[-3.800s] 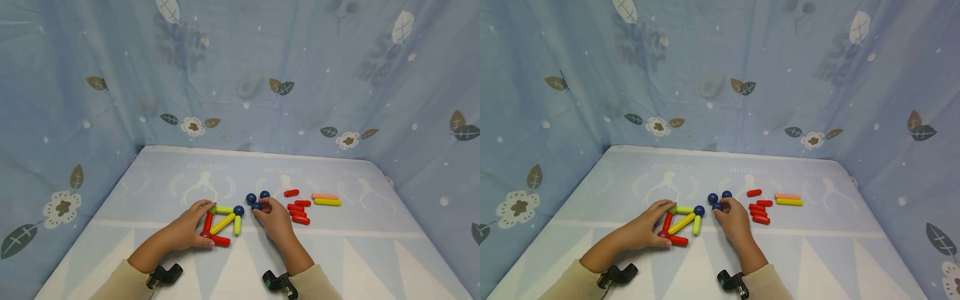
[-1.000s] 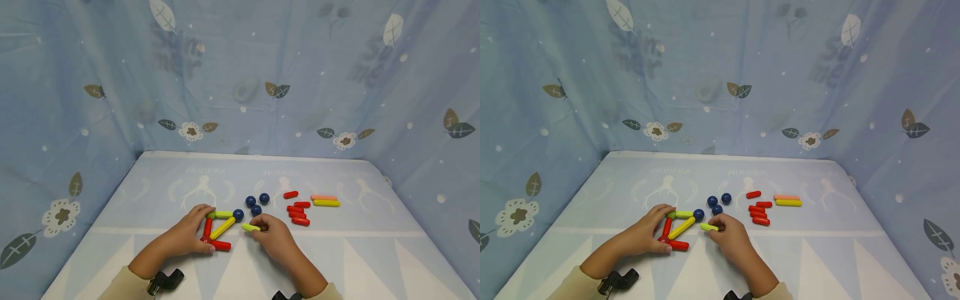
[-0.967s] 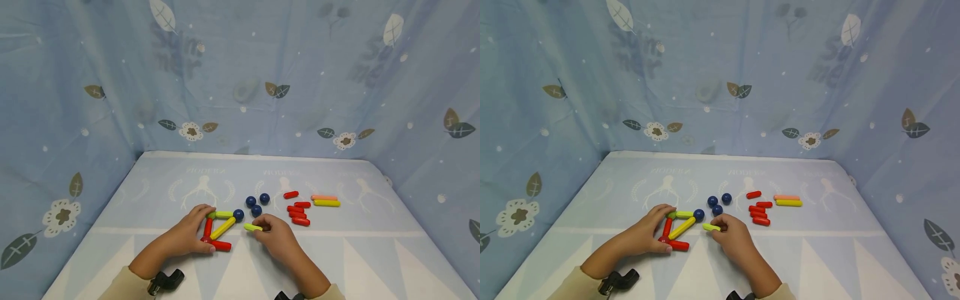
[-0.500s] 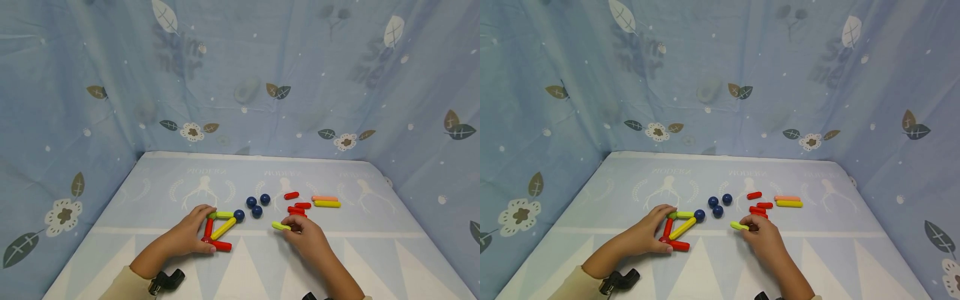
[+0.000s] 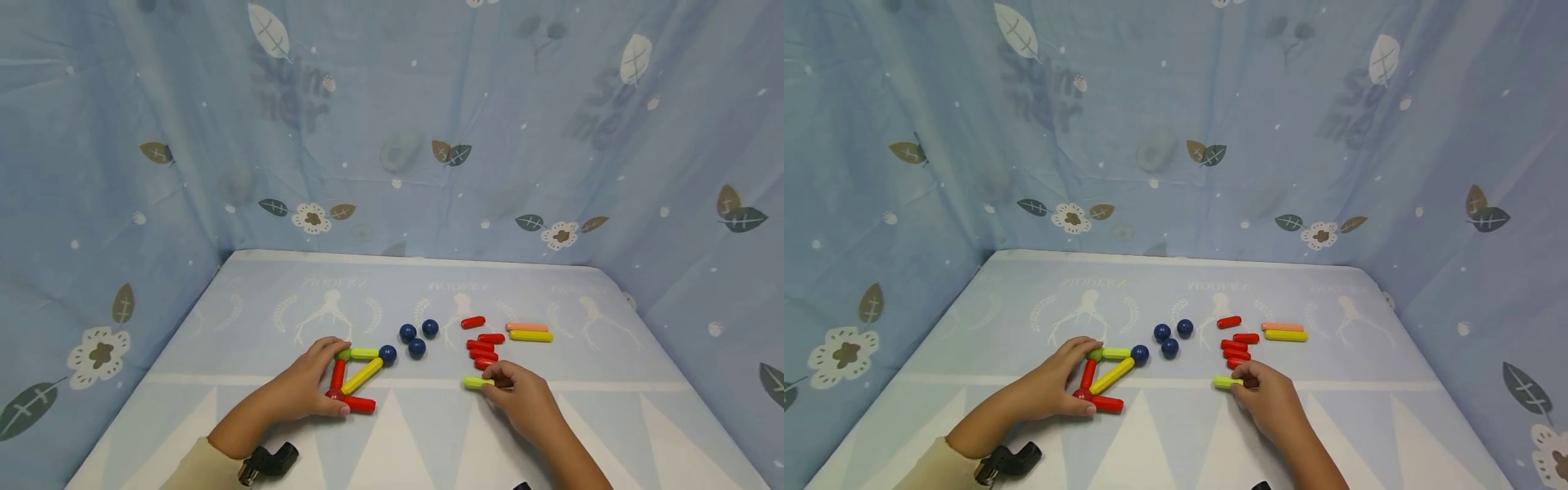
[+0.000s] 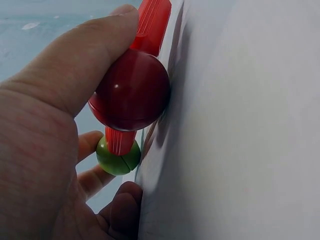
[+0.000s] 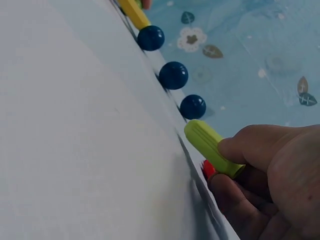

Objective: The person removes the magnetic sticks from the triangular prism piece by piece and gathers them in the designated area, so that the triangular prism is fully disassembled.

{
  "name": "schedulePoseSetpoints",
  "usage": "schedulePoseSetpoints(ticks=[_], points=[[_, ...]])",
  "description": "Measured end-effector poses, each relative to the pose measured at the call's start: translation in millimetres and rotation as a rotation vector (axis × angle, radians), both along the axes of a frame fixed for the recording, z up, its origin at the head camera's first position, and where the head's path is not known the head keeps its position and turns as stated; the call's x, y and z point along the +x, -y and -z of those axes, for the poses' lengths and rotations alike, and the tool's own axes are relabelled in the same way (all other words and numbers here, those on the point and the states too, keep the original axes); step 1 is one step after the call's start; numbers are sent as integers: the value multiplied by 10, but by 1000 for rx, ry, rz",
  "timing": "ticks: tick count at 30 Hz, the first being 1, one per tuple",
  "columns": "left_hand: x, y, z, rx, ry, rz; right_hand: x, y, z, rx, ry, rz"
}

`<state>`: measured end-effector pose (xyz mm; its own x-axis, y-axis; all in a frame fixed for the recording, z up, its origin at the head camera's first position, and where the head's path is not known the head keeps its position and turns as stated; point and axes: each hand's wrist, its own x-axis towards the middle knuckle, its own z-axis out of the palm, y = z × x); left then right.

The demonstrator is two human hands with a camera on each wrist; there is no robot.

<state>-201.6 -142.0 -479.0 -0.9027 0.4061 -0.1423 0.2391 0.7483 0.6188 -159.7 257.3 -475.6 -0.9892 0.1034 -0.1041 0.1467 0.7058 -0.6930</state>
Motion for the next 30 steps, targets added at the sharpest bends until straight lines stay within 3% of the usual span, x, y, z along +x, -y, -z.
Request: schedulePoseSetpoints(ticks=[9,30], points=[[-14,5,28,-4,3,-9,-6,-153,22,46,31,30],[-14,23,27,-4,-1,0,-84,-222,130,9,50,101]])
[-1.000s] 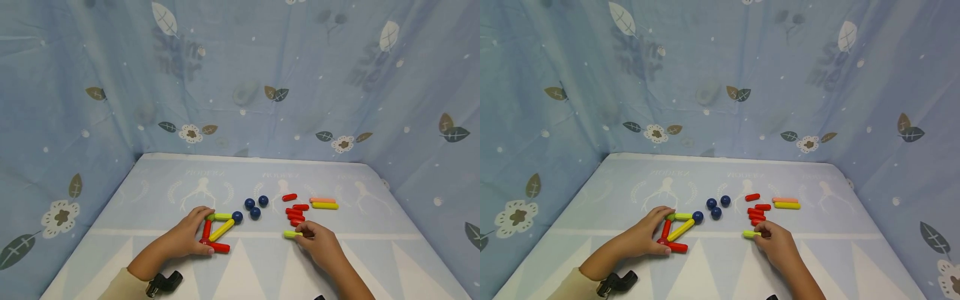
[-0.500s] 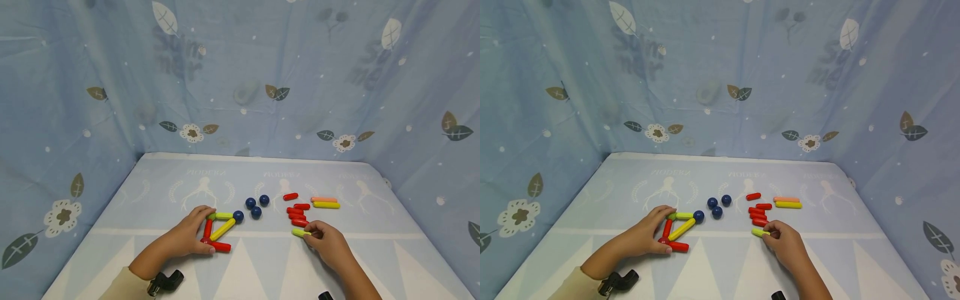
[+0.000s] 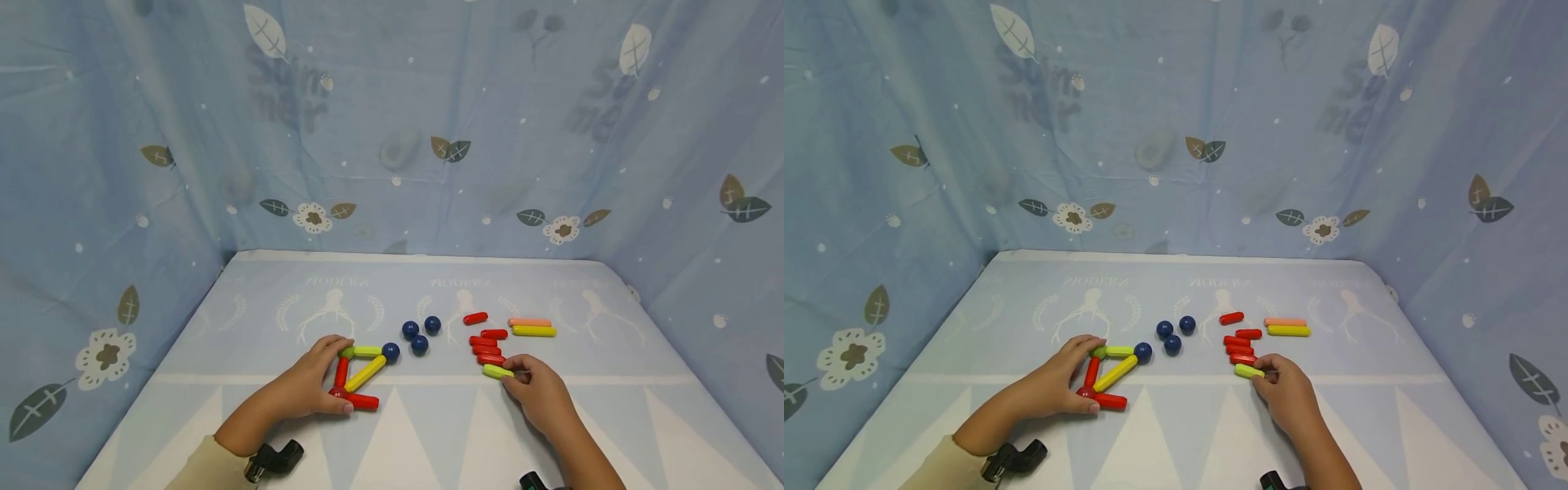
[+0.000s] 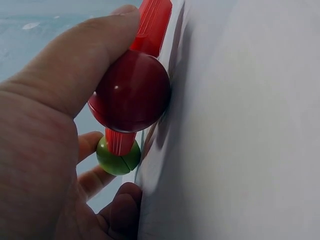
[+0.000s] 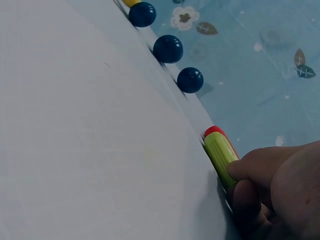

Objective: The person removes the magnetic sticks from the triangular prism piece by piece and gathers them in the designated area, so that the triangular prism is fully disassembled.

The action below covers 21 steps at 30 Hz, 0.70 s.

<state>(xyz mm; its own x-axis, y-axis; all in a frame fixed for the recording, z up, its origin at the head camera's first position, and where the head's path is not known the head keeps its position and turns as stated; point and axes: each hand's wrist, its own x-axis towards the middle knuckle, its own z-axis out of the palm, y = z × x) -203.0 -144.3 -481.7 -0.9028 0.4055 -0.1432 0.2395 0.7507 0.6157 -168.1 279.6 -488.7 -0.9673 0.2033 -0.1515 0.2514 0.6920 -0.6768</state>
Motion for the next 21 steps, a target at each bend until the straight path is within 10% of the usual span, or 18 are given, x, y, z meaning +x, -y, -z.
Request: schedulePoseSetpoints(ticks=[16,21], points=[[26,40,-71,-3,49,94,79,199,-95,-177,-90,129],[13,72,-75,10,68,105,87,484,-140,-241,-81,59]])
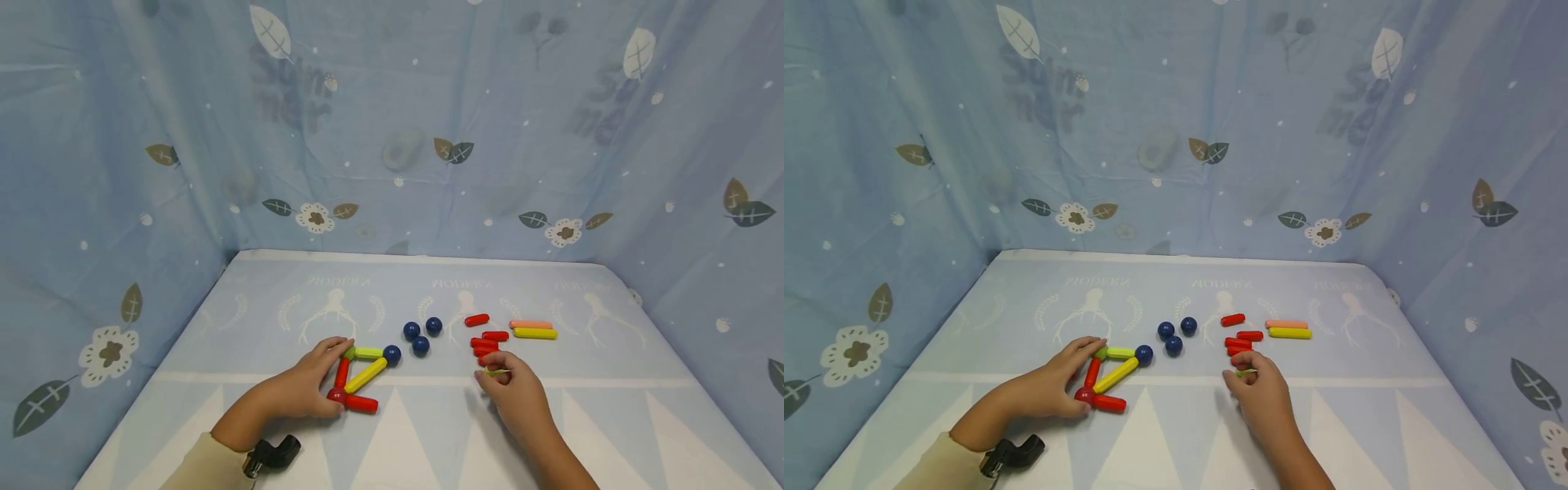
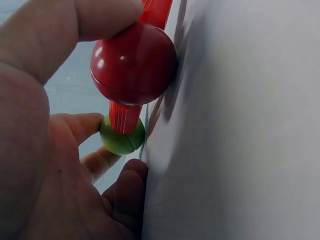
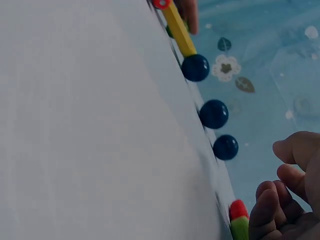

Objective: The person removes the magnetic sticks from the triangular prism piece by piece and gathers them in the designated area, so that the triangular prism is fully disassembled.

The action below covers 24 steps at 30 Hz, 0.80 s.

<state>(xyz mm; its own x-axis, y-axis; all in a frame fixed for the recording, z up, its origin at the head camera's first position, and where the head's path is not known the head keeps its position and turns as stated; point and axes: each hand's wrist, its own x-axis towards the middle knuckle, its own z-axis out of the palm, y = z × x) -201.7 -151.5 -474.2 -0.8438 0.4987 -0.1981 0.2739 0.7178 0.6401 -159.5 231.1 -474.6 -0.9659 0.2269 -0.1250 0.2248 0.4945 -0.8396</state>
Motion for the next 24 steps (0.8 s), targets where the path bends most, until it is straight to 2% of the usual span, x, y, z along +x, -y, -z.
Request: schedulePoseSetpoints(ticks=[6,12,17,24], points=[[-1,2,0,12,1,-8,-29,401,-82,44,22,-172],[-21,-7,2,29,7,5,-84,675,-135,57,-14,-317],[-28,-2,26,37,8,5,-121,829,-129,39,-15,-410],[-20,29,3,37,-2,-21,-148,1037,-140,41,-52,-506]])
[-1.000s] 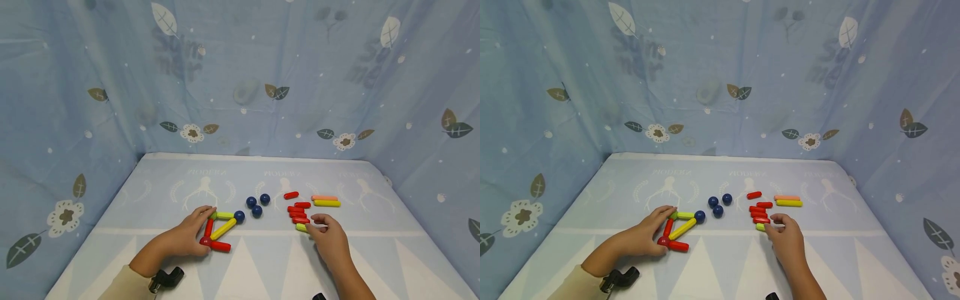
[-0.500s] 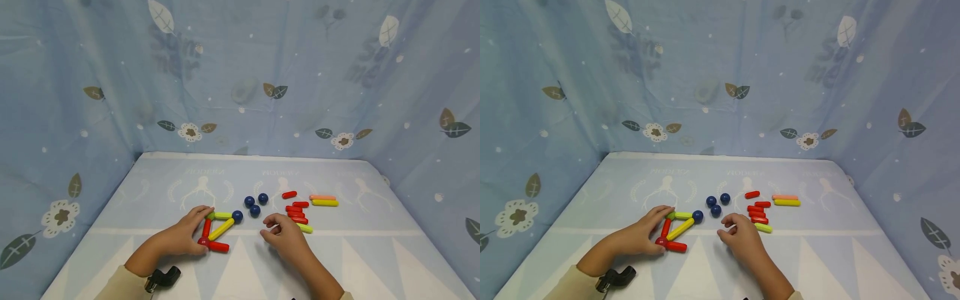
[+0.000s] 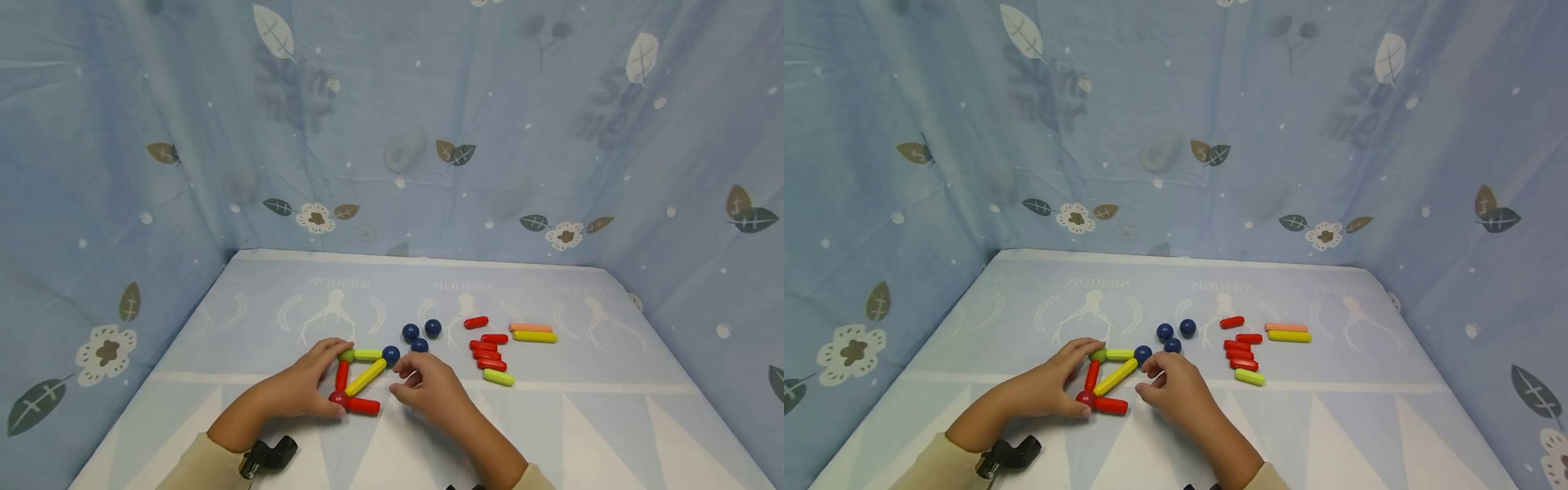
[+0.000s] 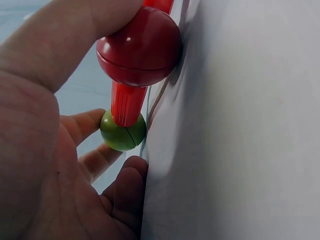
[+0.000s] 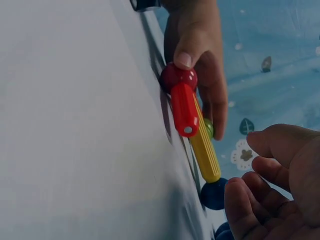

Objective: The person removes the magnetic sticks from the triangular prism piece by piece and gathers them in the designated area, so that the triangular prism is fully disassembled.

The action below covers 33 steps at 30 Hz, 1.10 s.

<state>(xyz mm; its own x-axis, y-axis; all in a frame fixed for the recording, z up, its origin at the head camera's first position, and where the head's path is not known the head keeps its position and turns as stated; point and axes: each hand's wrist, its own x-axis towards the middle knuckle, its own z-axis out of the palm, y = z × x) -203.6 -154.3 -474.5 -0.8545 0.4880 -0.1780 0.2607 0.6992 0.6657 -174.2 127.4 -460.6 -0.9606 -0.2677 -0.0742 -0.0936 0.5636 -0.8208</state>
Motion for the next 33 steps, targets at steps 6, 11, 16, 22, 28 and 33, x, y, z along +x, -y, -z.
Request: schedulePoseSetpoints(ticks=[6,11,16,22,28,33], points=[[-6,-7,1,11,3,-10,7,144,23,31,27,-42],[-21,6,34,22,-9,3,10,249,80,69,36,-95],[-23,12,43,35,-17,10,35,333,128,107,31,-146],[-16,17,35,37,-13,10,82,405,140,139,19,-193],[-25,18,36,44,-15,16,112,435,139,150,-14,-214],[-28,18,39,40,-20,23,130,454,168,125,-55,-240]])
